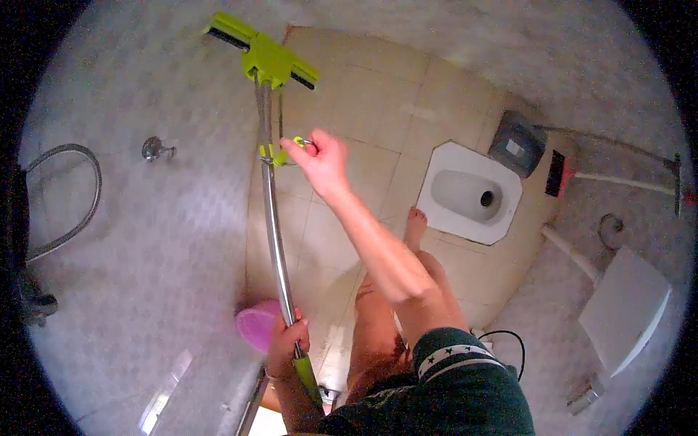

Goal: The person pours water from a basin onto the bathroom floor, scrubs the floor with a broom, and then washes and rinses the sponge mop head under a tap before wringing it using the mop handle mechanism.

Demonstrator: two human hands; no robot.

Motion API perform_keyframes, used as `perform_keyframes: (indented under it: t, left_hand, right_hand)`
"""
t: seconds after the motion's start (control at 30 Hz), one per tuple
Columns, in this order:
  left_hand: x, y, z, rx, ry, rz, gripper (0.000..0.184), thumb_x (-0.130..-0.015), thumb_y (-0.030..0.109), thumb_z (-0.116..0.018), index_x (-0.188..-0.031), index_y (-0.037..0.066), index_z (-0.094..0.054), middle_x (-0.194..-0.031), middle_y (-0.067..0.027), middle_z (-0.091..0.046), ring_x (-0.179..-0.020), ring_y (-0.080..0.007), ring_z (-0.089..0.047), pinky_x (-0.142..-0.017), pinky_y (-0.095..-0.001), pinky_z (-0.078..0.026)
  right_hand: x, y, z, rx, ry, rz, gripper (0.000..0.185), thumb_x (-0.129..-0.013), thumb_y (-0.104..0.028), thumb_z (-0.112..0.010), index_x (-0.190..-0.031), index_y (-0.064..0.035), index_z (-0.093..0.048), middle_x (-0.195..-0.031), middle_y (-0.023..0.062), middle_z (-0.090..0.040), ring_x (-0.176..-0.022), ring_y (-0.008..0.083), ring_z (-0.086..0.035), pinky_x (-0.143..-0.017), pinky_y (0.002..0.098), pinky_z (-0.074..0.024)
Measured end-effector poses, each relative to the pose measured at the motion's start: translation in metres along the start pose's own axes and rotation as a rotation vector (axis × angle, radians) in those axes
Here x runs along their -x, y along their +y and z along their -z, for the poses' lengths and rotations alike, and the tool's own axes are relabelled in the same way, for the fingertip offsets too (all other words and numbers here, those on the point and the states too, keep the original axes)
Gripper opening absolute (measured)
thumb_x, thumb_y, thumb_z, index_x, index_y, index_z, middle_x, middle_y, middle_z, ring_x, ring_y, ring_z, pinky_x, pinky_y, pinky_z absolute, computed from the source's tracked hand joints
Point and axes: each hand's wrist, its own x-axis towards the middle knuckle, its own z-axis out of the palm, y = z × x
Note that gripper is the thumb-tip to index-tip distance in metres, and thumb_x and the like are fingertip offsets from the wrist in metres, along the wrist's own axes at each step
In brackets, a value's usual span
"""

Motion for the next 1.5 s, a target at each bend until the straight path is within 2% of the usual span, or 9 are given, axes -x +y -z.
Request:
perform_keyframes:
  t: [0.37, 0.43, 0.57, 0.73, 0.9, 1.0, 1.37, 1.43, 1.5]
  left_hand:
    - [0.082, 0.004, 0.034, -0.407, -0.083, 0.034, 0.024, -0.074, 0.011, -0.060, -0.084, 0.001, -0.041, -0.055, -0.0054, -0.050, -0.041, -0.0132, -0.050, -0.040, -0.0266, -0.041]
    - [0.092, 0.008, 0.032, -0.685, -0.057, -0.029, 0.032, -0.071, 0.016, -0.063, -0.089, -0.002, -0.043, -0.058, -0.0084, -0.054, -0.046, -0.0154, -0.054, -0.045, -0.0275, -0.044]
    - [0.085, 0.017, 0.029, -0.573, -0.086, 0.083, 0.028, -0.073, 0.015, -0.061, -0.088, -0.002, -0.045, -0.058, -0.0073, -0.053, -0.047, -0.0123, -0.053, -0.044, -0.0248, -0.042]
    - [0.064, -0.002, 0.029, -0.305, -0.181, 0.072, 0.026, -0.076, 0.015, -0.061, -0.089, -0.001, -0.045, -0.059, -0.0010, -0.048, -0.044, -0.0062, -0.045, -0.040, -0.0214, -0.038]
    - [0.050, -0.004, 0.032, -0.490, -0.091, -0.132, 0.019, -0.075, 0.010, -0.059, -0.078, 0.005, -0.042, -0.053, 0.0001, -0.044, -0.040, -0.0074, -0.044, -0.037, -0.0225, -0.035]
    - [0.030, -0.009, 0.019, -0.480, -0.055, -0.216, 0.019, -0.075, 0.010, -0.059, -0.077, 0.004, -0.042, -0.052, -0.0004, -0.044, -0.039, -0.0077, -0.044, -0.036, -0.0234, -0.035]
    - [0.029, 0.001, 0.035, -0.548, -0.054, -0.196, 0.019, -0.074, 0.012, -0.059, -0.079, 0.003, -0.043, -0.054, -0.0019, -0.044, -0.038, -0.0080, -0.042, -0.034, -0.0245, -0.035]
    - [0.039, 0.026, 0.045, -0.631, -0.066, -0.065, 0.021, -0.074, 0.013, -0.059, -0.081, 0.002, -0.043, -0.056, -0.0075, -0.046, -0.044, -0.0161, -0.047, -0.042, -0.0296, -0.039]
    - [0.045, 0.033, 0.063, -0.743, -0.056, -0.181, 0.023, -0.073, 0.015, -0.059, -0.083, 0.001, -0.043, -0.059, -0.0110, -0.047, -0.049, -0.0230, -0.049, -0.047, -0.0331, -0.039]
  right_hand:
    - [-0.075, -0.002, -0.010, 0.073, 0.024, -0.145, 0.046, -0.081, -0.042, -0.047, -0.059, -0.0013, -0.047, -0.055, 0.0011, -0.041, -0.056, 0.0135, -0.036, -0.050, 0.0330, -0.0326]
    - [-0.084, 0.000, -0.035, -0.346, -0.010, -0.108, 0.043, -0.081, -0.046, -0.046, -0.059, -0.0085, -0.048, -0.052, 0.0004, -0.039, -0.049, 0.0102, -0.037, -0.043, 0.0274, -0.0271]
    - [-0.089, -0.008, -0.011, -0.395, -0.112, -0.155, 0.043, -0.080, -0.048, -0.048, -0.062, -0.0087, -0.048, -0.052, -0.0009, -0.037, -0.047, 0.0093, -0.035, -0.041, 0.0264, -0.0243]
    - [-0.049, -0.037, 0.034, 0.027, -0.017, -0.035, 0.040, -0.081, -0.044, -0.050, -0.062, -0.0096, -0.044, -0.055, -0.0026, -0.034, -0.047, 0.0089, -0.027, -0.044, 0.0249, -0.0200]
    - [0.009, -0.031, 0.057, -0.034, 0.191, -0.106, 0.041, -0.083, -0.041, -0.047, -0.058, -0.0093, -0.039, -0.056, -0.0025, -0.033, -0.053, 0.0085, -0.027, -0.048, 0.0256, -0.0208]
    - [0.052, -0.012, 0.073, 0.030, 0.144, -0.081, 0.041, -0.084, -0.040, -0.046, -0.058, -0.0100, -0.037, -0.055, -0.0034, -0.032, -0.053, 0.0077, -0.026, -0.048, 0.0248, -0.0206]
    - [0.053, -0.017, 0.072, -0.026, 0.090, -0.043, 0.039, -0.087, -0.038, -0.042, -0.060, -0.0120, -0.033, -0.049, -0.0034, -0.024, -0.048, 0.0079, -0.020, -0.045, 0.0242, -0.0181]
    - [0.043, -0.025, 0.077, -0.023, 0.045, -0.128, 0.043, -0.085, -0.042, -0.044, -0.058, -0.0099, -0.036, -0.054, -0.0034, -0.029, -0.050, 0.0076, -0.023, -0.045, 0.0250, -0.0192]
    - [0.027, -0.034, 0.077, -0.041, 0.032, -0.121, 0.044, -0.085, -0.043, -0.044, -0.058, -0.0097, -0.036, -0.053, -0.0027, -0.029, -0.049, 0.0079, -0.025, -0.045, 0.0253, -0.0195]
